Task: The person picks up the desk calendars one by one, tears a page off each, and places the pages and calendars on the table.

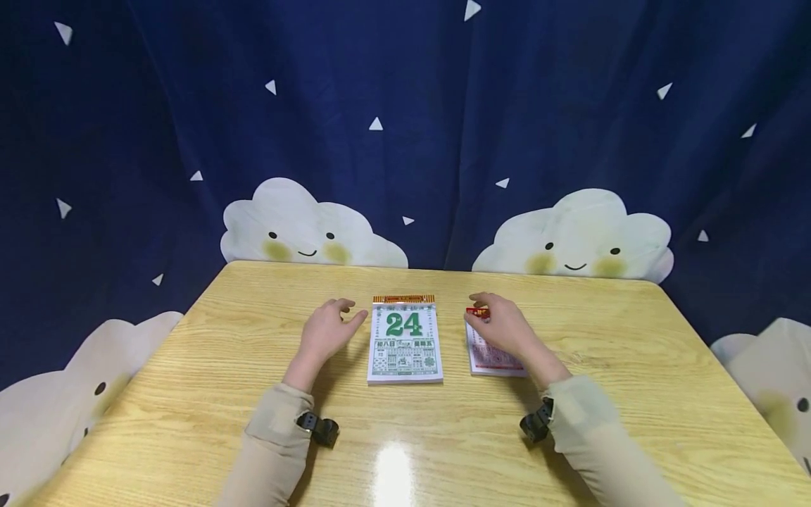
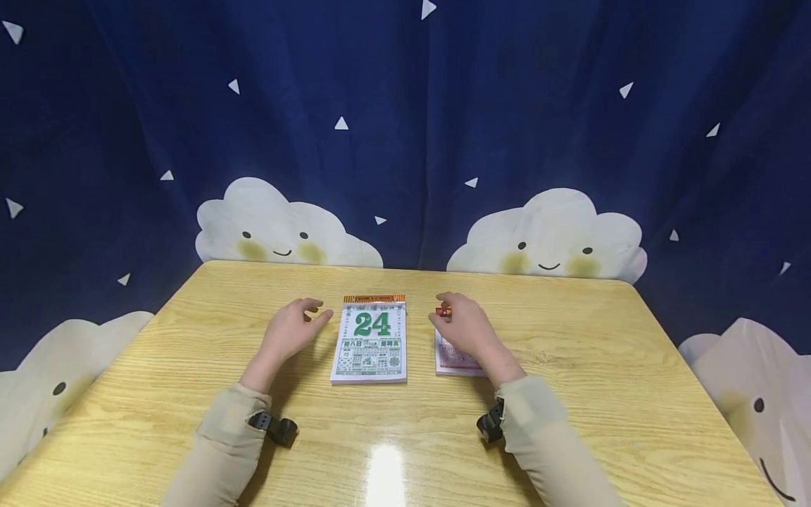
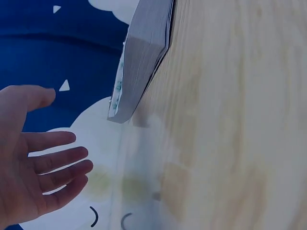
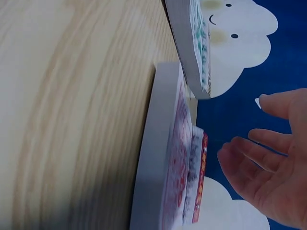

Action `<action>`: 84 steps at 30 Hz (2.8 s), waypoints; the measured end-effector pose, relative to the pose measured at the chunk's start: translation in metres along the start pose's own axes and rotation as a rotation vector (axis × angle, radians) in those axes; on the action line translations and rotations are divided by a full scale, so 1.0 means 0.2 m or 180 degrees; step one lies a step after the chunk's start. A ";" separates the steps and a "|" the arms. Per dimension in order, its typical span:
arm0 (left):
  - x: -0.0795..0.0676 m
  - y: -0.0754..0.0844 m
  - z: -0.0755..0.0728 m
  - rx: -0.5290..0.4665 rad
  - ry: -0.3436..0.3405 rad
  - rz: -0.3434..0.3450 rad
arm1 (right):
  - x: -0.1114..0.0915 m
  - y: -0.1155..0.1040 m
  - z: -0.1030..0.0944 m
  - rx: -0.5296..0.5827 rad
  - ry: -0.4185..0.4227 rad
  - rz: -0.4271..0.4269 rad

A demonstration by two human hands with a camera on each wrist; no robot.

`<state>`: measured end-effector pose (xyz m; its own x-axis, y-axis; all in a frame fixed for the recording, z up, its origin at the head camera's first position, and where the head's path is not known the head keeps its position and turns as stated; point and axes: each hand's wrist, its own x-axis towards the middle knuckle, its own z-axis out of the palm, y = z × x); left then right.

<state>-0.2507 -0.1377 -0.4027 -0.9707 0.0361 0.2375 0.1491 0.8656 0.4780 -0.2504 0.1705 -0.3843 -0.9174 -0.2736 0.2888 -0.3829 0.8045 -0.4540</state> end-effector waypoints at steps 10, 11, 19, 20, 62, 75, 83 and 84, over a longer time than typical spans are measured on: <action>-0.01 0.04 0.04 -0.0605 0.0128 -0.0250 | 0.01 -0.05 0.07 0.0421 -0.0269 0.0263; -0.01 0.04 0.05 -0.0620 0.0115 -0.0284 | 0.01 -0.06 0.08 0.0471 -0.0316 0.0317; -0.02 0.05 0.09 -0.0867 -0.0049 -0.0481 | 0.01 -0.09 0.14 0.0869 -0.0633 0.0621; -0.02 0.06 0.09 -0.0884 -0.0053 -0.0492 | 0.01 -0.10 0.15 0.0873 -0.0659 0.0658; -0.06 0.18 0.13 -0.1289 -0.0373 -0.0831 | 0.04 -0.21 0.30 0.1162 -0.0520 0.1453; -0.04 0.16 0.09 -0.2879 -0.0424 -0.1034 | 0.03 -0.22 0.31 0.2087 0.0067 0.1682; -0.03 0.15 0.09 -0.3436 -0.0342 -0.1036 | 0.03 -0.22 0.27 0.2655 0.0171 0.1672; -0.03 0.15 0.09 -0.3498 -0.0336 -0.1010 | 0.04 -0.22 0.26 0.2759 0.0152 0.1674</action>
<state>-0.2434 -0.1042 -0.4049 -0.9972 -0.0190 -0.0729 -0.0717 -0.0584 0.9957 -0.2466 0.1058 -0.4062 -0.9942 0.0416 -0.0989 0.1042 0.1522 -0.9828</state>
